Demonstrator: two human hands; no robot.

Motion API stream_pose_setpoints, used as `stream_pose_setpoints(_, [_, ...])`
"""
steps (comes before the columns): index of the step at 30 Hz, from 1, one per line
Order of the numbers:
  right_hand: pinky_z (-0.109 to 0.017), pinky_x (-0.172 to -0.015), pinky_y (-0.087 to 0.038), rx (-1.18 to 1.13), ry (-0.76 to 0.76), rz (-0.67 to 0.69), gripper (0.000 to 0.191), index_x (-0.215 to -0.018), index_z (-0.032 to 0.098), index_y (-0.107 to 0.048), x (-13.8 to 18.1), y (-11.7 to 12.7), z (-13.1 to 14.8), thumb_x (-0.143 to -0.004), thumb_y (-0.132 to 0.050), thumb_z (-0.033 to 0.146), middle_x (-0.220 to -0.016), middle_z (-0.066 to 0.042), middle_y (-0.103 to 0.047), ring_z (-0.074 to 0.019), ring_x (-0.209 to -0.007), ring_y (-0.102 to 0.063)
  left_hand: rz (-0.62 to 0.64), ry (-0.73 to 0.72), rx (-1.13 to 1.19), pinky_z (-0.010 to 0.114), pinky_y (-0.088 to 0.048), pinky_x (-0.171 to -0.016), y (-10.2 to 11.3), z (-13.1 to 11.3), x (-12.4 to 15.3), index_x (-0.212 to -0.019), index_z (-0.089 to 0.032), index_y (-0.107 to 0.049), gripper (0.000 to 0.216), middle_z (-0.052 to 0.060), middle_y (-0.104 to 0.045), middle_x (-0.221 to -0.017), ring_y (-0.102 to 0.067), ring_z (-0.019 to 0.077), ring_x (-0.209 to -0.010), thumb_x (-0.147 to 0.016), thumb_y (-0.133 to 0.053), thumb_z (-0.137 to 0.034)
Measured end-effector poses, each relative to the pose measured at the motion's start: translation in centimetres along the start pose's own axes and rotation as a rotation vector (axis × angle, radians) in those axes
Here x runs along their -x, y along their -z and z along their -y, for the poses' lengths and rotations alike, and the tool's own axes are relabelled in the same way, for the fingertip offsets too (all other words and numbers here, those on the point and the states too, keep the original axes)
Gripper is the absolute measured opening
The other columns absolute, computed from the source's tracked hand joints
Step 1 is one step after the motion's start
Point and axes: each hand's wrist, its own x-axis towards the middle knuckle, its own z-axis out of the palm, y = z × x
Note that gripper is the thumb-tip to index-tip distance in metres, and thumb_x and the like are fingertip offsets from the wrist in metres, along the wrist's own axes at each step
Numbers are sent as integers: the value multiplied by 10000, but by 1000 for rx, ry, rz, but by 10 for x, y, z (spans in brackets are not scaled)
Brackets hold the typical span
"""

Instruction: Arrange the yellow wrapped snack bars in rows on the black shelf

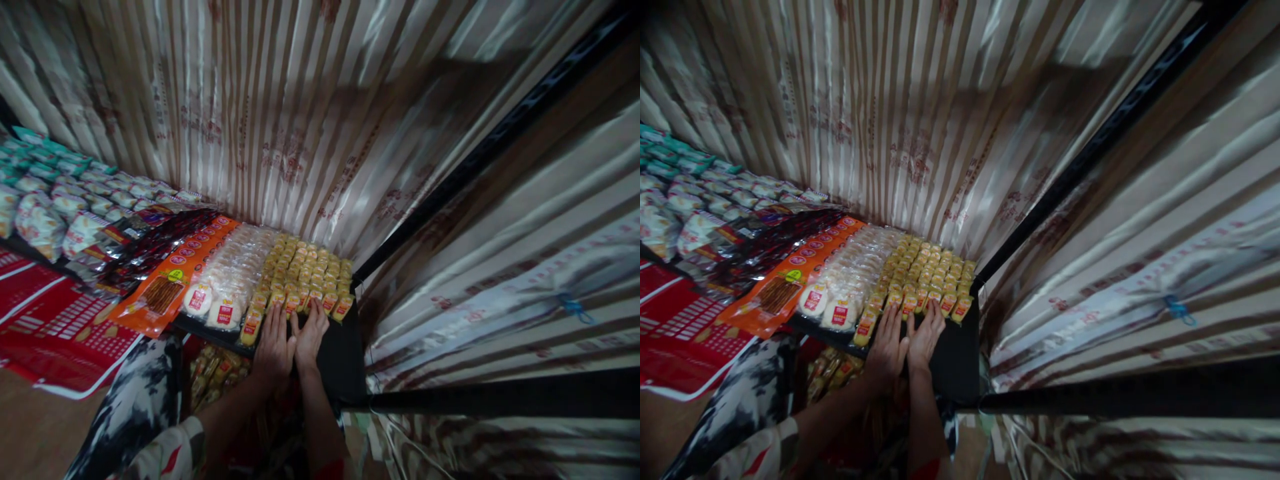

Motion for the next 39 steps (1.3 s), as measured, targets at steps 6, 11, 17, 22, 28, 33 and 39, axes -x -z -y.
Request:
stream_pose_setpoints(6, [-435, -984, -309, -16, 25, -5, 521, -1283, 101, -385, 1, 1, -1, -836, -457, 358, -1288, -171, -431, -252, -1214, -349, -10, -41, 16, 458, -305, -1064, 0, 1, 1, -1308, -12, -350, 483, 203, -313, -1410, -132, 264, -1364, -871, -342, -219])
stream_pose_setpoints(11, [-438, -977, -315, -56, 10, -15, 524, -1284, 106, -385, 1, 3, 0, -831, -462, 359, -1286, -172, -429, -255, -1207, -359, -9, -25, 54, 457, -304, -1066, 0, 3, 2, -1327, -43, -331, 477, 175, -310, -1419, -130, 247, -1366, -867, -312, -167])
stream_pose_setpoints(17, [-440, -958, -327, -62, -19, 0, 524, -1285, 127, -394, 1, 4, 1, -825, -451, 371, -1283, -168, -413, -269, -1199, -348, 42, -44, 133, 460, -307, -1067, 2, 0, 1, -1317, -47, -356, 470, 166, -340, -1404, -146, 241, -1363, -868, -304, -176])
stream_pose_setpoints(22, [-435, -947, -338, -66, -34, 8, 527, -1295, 147, -387, 1, 6, 4, -824, -445, 376, -1287, -156, -402, -266, -1192, -341, -10, 44, 153, 479, -297, -1067, 1, -2, 0, -1320, -38, -340, 464, 188, -290, -1423, -122, 246, -1367, -893, -286, -213])
stream_pose_setpoints(28, [-444, -961, -325, -43, -25, 9, 539, -1291, 130, -391, 1, 7, 6, -823, -446, 392, -1300, -168, -394, -270, -1217, -312, 19, 49, 175, 489, -295, -1065, 2, -2, 0, -1337, -58, -305, 459, 185, -267, -1433, -120, 245, -1368, -903, -276, -206])
stream_pose_setpoints(33, [-460, -969, -310, -44, -53, -18, 568, -1291, 105, -385, 2, 8, 6, -810, -466, 396, -1298, -187, -390, -283, -1217, -314, 9, 70, 205, 486, -295, -1067, 6, -4, -2, -1345, -70, -298, 464, 175, -273, -1434, -130, 241, -1366, -908, -276, -224])
stream_pose_setpoints(39, [-492, -989, -281, -12, -127, -51, 636, -1353, 77, -276, 5, -5, 7, -815, -430, 379, -1397, -218, -267, -310, -1290, -217, 7, 156, 199, 449, -320, -1066, 2, -2, -1, -1348, -78, -309, 477, 161, -317, -1420, -203, 227, -1351, -917, -271, -278])
